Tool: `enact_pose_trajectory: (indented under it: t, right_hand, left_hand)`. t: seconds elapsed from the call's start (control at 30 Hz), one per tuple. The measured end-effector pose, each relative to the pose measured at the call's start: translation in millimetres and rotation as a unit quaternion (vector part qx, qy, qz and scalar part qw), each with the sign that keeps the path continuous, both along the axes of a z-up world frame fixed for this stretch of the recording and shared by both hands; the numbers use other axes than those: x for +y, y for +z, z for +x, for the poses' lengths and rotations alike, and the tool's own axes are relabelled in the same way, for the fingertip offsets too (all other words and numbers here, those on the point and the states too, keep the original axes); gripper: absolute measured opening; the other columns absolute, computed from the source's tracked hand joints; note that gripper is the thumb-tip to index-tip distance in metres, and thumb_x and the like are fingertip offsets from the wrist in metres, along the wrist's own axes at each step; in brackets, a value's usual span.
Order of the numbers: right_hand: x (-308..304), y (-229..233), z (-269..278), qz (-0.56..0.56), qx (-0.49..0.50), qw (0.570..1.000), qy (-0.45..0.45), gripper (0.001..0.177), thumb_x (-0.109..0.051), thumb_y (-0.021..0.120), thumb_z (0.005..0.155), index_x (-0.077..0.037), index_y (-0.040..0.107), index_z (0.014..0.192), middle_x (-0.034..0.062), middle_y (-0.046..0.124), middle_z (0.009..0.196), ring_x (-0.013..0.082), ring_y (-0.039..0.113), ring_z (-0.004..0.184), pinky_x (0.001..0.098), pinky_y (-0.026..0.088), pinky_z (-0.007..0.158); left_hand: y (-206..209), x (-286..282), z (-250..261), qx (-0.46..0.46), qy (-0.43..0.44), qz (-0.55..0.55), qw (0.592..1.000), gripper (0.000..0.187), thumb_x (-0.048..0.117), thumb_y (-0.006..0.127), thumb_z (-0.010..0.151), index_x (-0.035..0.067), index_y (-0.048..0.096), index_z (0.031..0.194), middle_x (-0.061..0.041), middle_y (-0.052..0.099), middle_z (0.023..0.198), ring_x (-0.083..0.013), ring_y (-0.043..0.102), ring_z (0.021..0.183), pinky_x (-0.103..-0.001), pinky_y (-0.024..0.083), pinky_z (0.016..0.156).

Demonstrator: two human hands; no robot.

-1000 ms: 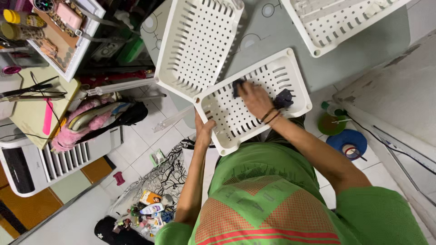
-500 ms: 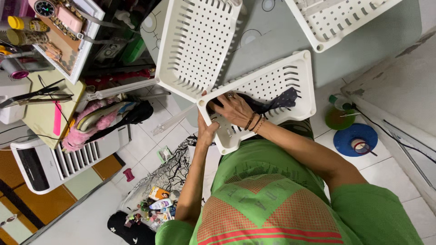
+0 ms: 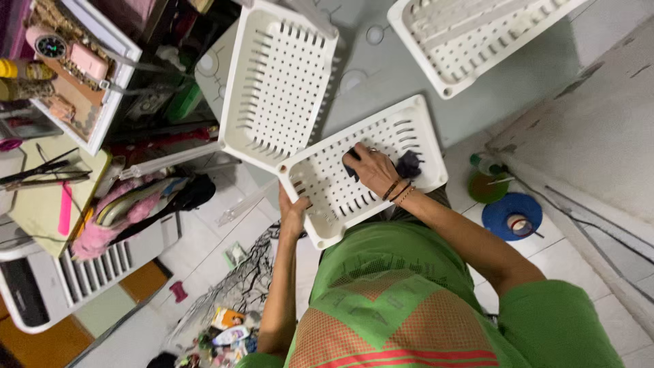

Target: The person assembles three white plastic storage baskets by inserting clear plastic rods into corner holes to form frames. They then wipe the interior surfaces of the baskets with a dark cloth and stack the finished baskets on a table.

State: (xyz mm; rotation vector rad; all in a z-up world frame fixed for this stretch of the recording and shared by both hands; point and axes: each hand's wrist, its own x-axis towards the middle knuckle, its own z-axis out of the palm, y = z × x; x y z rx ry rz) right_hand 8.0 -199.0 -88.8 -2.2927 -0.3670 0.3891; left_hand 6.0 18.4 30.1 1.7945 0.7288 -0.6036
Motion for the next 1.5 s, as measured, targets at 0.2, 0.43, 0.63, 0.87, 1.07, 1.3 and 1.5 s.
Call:
enact_pose_trajectory:
  t: [0.2, 0.43, 0.63, 0.87, 1.07, 1.3, 1.5]
  right_hand:
    - [-3.2, 1.4, 9.0, 0.006, -0.153, 0.987, -0.051, 0.045, 0.01, 0.057, 0.076, -0.01, 0.064, 0.115, 0.0213, 0.057, 0.111, 0.0289, 0.065, 0.077, 0.0378, 0.061, 0.062]
    - [-75.7, 21.3, 21.5, 0.1, 0.03, 0.935, -0.339, 0.015, -0.005, 0.059, 0.104, -0.009, 0.067, 0.116, 0.0168, 0.059, 0.098, 0.0199, 0.062, 0.064, 0.0261, 0.049, 0.043]
    - [-125.8, 21.5, 13.3, -0.062, -0.126, 0.902, -0.408, 0.021, 0.005, 0.064, 0.087, -0.006, 0.073, 0.104, 0.0125, 0.057, 0.111, 0.031, 0.067, 0.083, 0.0434, 0.059, 0.073]
    - [-93.4, -3.1, 9.4, -0.04, -0.129, 0.945, -0.297, 0.043, 0.002, 0.067, 0.076, -0.004, 0.074, 0.119, 0.0274, 0.064, 0.114, 0.0372, 0.07, 0.08, 0.0445, 0.058, 0.083]
    - [-102.2, 73.5, 45.2, 0.145, -0.05, 0.923, -0.354, 0.029, -0.008, 0.065, 0.101, -0.008, 0.069, 0.13, 0.0161, 0.076, 0.094, 0.0192, 0.072, 0.07, 0.0347, 0.057, 0.073]
    - [-116.6, 176.2, 87.6, 0.447, -0.07, 0.859, -0.239, 0.039, -0.015, 0.049, 0.111, 0.001, 0.053, 0.145, 0.0114, 0.072, 0.117, 0.0142, 0.069, 0.104, 0.0293, 0.058, 0.09]
    - [-104.2, 233.3, 78.1, 0.421, -0.033, 0.864, -0.274, 0.041, -0.028, 0.043, 0.113, 0.005, 0.061, 0.129, 0.0022, 0.055, 0.083, 0.0064, 0.045, 0.068, 0.0254, 0.038, 0.06]
  left_hand:
    - [38.7, -9.0, 15.3, -0.153, -0.091, -0.003, 0.984, 0.108, 0.003, 0.054, 0.056, 0.007, 0.025, 0.16, -0.027, 0.052, 0.142, -0.0409, 0.056, 0.127, -0.044, 0.049, 0.108]
    - [139.3, -42.1, 19.4, -0.225, -0.146, 0.179, 0.947, 0.107, 0.003, 0.064, 0.059, 0.01, 0.028, 0.159, -0.021, 0.046, 0.15, -0.032, 0.059, 0.124, -0.04, 0.052, 0.103]
    - [175.6, -55.9, 10.9, -0.373, -0.154, 0.186, 0.896, 0.102, 0.006, 0.067, 0.067, 0.001, 0.027, 0.16, -0.023, 0.045, 0.152, -0.0347, 0.055, 0.135, -0.044, 0.048, 0.113]
    - [203.9, -37.2, 1.3, -0.503, -0.109, 0.186, 0.837, 0.108, 0.004, 0.069, 0.068, 0.003, 0.022, 0.165, -0.02, 0.042, 0.153, -0.0305, 0.048, 0.14, -0.043, 0.041, 0.124]
    - [221.4, -2.5, 16.8, -0.497, 0.058, 0.023, 0.865, 0.108, 0.006, 0.059, 0.063, 0.002, 0.023, 0.165, -0.015, 0.049, 0.141, -0.0258, 0.053, 0.127, -0.038, 0.047, 0.112]
    - [197.4, 40.6, 19.5, -0.468, 0.156, -0.119, 0.862, 0.085, 0.009, 0.057, 0.068, -0.017, 0.04, 0.146, -0.022, 0.056, 0.132, -0.0334, 0.059, 0.12, -0.042, 0.05, 0.107]
    - [167.2, 70.2, 33.4, -0.425, 0.229, -0.17, 0.859, 0.079, 0.012, 0.06, 0.063, -0.011, 0.047, 0.138, -0.023, 0.061, 0.123, -0.0339, 0.064, 0.109, -0.043, 0.056, 0.092]
